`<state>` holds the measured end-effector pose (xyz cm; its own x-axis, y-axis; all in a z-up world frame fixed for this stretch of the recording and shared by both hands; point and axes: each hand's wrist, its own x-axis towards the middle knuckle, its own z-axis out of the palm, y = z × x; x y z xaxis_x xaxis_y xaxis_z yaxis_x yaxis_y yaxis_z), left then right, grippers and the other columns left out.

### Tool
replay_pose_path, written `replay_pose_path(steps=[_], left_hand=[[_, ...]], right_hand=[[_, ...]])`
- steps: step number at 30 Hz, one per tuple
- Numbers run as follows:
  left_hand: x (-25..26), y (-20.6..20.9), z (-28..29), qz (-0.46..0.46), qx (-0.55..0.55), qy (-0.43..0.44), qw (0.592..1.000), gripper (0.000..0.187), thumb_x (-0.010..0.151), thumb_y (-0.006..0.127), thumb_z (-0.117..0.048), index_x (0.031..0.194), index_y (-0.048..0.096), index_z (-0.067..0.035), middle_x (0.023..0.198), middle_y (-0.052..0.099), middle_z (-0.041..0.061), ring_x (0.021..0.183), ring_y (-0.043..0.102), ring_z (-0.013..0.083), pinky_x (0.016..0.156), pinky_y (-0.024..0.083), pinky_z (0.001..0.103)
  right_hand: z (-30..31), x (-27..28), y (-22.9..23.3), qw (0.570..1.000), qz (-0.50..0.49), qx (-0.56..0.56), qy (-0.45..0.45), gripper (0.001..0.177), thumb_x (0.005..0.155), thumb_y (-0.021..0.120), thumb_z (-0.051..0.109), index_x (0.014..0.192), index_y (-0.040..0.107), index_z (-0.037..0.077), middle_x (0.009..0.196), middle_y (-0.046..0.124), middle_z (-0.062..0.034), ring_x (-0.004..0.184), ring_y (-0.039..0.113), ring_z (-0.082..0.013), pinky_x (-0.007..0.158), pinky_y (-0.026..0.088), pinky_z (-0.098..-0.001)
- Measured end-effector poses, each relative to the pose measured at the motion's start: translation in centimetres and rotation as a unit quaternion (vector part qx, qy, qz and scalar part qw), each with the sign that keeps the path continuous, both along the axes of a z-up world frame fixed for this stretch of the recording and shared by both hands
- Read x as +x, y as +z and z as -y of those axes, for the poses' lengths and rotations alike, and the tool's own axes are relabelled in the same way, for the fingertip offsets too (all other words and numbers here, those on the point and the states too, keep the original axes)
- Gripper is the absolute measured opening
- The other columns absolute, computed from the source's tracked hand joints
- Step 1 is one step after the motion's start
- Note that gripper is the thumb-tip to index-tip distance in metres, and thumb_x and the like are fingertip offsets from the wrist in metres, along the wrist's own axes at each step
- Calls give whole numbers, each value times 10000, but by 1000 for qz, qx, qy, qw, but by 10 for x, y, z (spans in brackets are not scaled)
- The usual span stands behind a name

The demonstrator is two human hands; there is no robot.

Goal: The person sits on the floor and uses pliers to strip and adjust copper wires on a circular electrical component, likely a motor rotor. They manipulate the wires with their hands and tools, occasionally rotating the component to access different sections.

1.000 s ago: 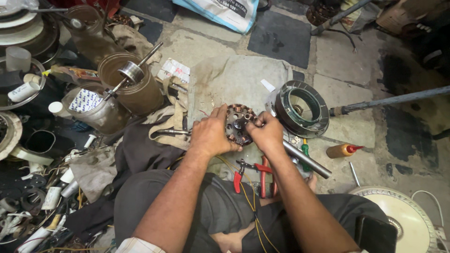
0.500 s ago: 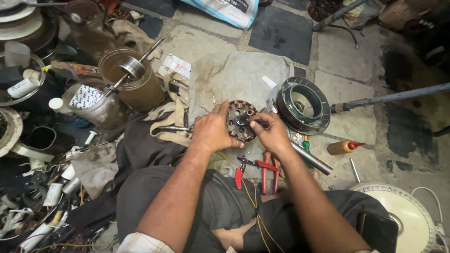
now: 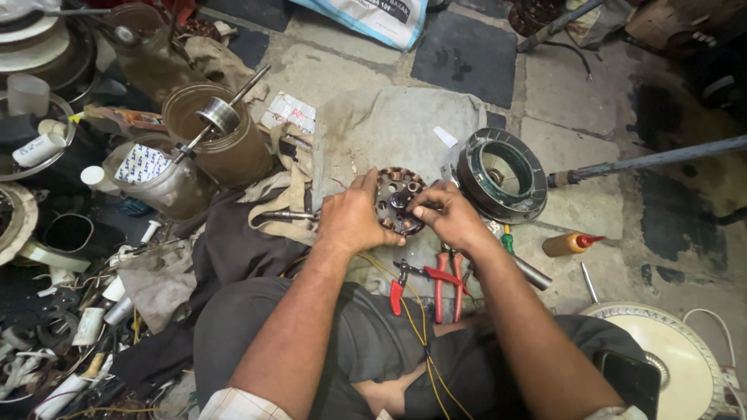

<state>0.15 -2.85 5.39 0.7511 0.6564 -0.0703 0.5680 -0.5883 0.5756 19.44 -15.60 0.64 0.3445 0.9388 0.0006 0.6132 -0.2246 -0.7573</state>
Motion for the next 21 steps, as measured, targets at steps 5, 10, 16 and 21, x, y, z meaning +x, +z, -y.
replay_pose_path(steps=[5,10,16,21], left_hand=[[0,1,-1,1,5,-4,1000,1359,391,1010,-484,1502,378,-21,1418,573,173,1185,648,323,1001,484,479],[-1,0,-1,-14,6,-2,1000,1358,405,1008,-489,1513,372,-28,1400,588,170,1172,654,328,1014,476,493],[1,-1,0,-12,7,-3,1000,1342,407,1005,-486,1504,380,-29,1381,605,161,1156,665,326,1004,478,500],[1,1,0,-27,-2,-2,1000,1350,414,998,-486,1523,369,-42,1356,627,159,1146,673,328,1015,482,491]], right_hand=[[-3,-2,-7,998,26,-11,-52,239,814,817,292,944,756,101,1097,632,-114,1039,647,-260,935,516,-372],[-14,-14,-18,991,55,-14,-119,302,709,869,309,829,744,62,1027,639,-165,963,652,-292,879,536,-382],[-23,-17,-21,982,74,-32,-172,263,607,857,251,738,733,59,1026,652,-171,925,671,-312,864,551,-393],[-28,-18,-16,975,96,-71,-186,300,574,879,262,678,703,42,978,663,-178,882,682,-320,845,558,-405]])
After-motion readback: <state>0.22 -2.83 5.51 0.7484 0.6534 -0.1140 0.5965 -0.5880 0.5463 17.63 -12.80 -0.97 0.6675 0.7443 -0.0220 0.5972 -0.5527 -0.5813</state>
